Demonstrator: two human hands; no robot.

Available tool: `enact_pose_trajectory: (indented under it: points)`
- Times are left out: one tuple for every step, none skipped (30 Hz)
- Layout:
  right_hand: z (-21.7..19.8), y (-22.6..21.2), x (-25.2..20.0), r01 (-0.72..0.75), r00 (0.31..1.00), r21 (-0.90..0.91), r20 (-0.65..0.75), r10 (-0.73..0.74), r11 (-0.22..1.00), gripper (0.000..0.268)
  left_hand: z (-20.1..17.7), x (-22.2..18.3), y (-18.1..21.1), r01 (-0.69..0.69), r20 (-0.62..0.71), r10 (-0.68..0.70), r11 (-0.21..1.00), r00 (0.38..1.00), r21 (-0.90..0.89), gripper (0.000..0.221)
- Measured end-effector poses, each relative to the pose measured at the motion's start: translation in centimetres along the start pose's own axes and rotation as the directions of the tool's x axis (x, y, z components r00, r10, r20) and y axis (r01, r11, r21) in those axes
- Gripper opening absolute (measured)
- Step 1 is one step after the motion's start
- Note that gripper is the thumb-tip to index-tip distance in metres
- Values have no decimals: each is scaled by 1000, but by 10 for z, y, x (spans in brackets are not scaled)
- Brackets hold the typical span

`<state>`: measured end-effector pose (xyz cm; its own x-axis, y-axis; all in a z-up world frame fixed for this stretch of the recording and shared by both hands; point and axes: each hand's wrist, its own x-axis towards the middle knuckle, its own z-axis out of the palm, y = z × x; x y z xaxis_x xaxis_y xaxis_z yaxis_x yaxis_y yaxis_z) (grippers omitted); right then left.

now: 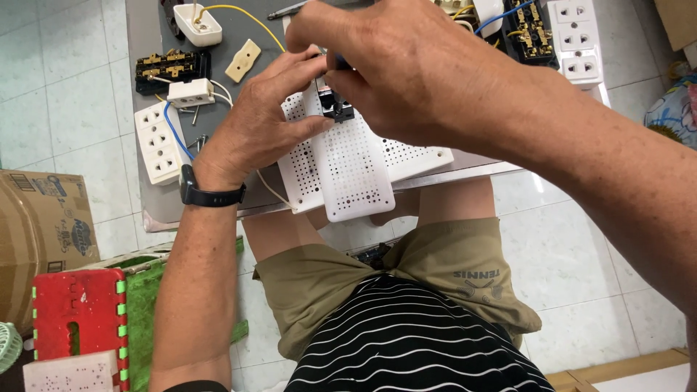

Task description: Attaching and securing an electrical component to a mounting board using a screwdriver

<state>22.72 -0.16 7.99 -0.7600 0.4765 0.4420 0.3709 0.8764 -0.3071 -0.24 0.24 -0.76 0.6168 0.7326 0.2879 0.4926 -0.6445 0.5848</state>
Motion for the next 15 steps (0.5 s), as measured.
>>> enact_pose_trajectory:
  points:
    - [1, 0, -1, 42, 999, 31, -34, -41, 999, 18, 1, 0, -1, -7, -3, 7, 1000, 1000, -15, 64]
    - [1, 1, -1, 42, 999, 30, -35, -41, 999, 18, 0, 0, 1, -8, -3, 8, 1000, 1000, -14, 64]
    - [1, 1, -1, 53, 998, 26, -41, -52, 998, 18, 0, 1, 3, -21, -4, 21, 1000, 1000, -21, 63]
    - [1, 2, -2, 64, 997, 23, -47, -63, 998, 19, -1, 1, 5, -35, -5, 35, 999, 999, -28, 63]
    - [2, 3, -3, 63, 997, 22, -47, -62, 998, 19, -1, 2, 8, -36, -4, 35, 999, 999, -28, 63]
    - [3, 5, -4, 57, 997, -17, -54, -58, 998, 15, 0, 2, 10, -20, -7, 20, 999, 1000, -32, 64]
    - [3, 6, -4, 52, 997, -56, -60, -55, 997, 11, 0, 2, 12, -4, -11, 3, 999, 1000, -37, 65]
    - [3, 6, -4, 52, 997, -56, -60, -55, 997, 11, 1, 1, 12, -3, -11, 3, 999, 1000, -37, 65]
    - [3, 7, -4, 34, 998, -46, -42, -36, 998, 5, 2, 0, 11, 19, -17, -20, 998, 1000, -52, 60]
    - [3, 7, -4, 16, 1000, -37, -24, -17, 999, 11, 3, -1, 11, 42, -23, -43, 997, 999, -67, 55]
    - [3, 7, -2, 14, 1000, -36, -23, -15, 999, 11, 6, -3, 5, 42, -21, -43, 997, 999, -69, 55]
    - [3, 8, 0, -59, 998, -117, 17, 61, 991, 9, 9, -6, 0, 43, -35, -44, 998, 998, -43, 58]
    - [3, 8, 2, -124, 989, -199, 51, 137, 972, 10, 12, -8, -6, 44, -51, -45, 999, 998, -17, 62]
    - [4, 9, 3, -124, 989, -199, 53, 137, 972, 10, 11, -6, -1, 45, -51, -46, 999, 998, -18, 62]
    - [5, 9, 5, -137, 985, -255, 66, 158, 957, 16, 9, -5, 4, 45, -43, -46, 999, 998, -23, 55]
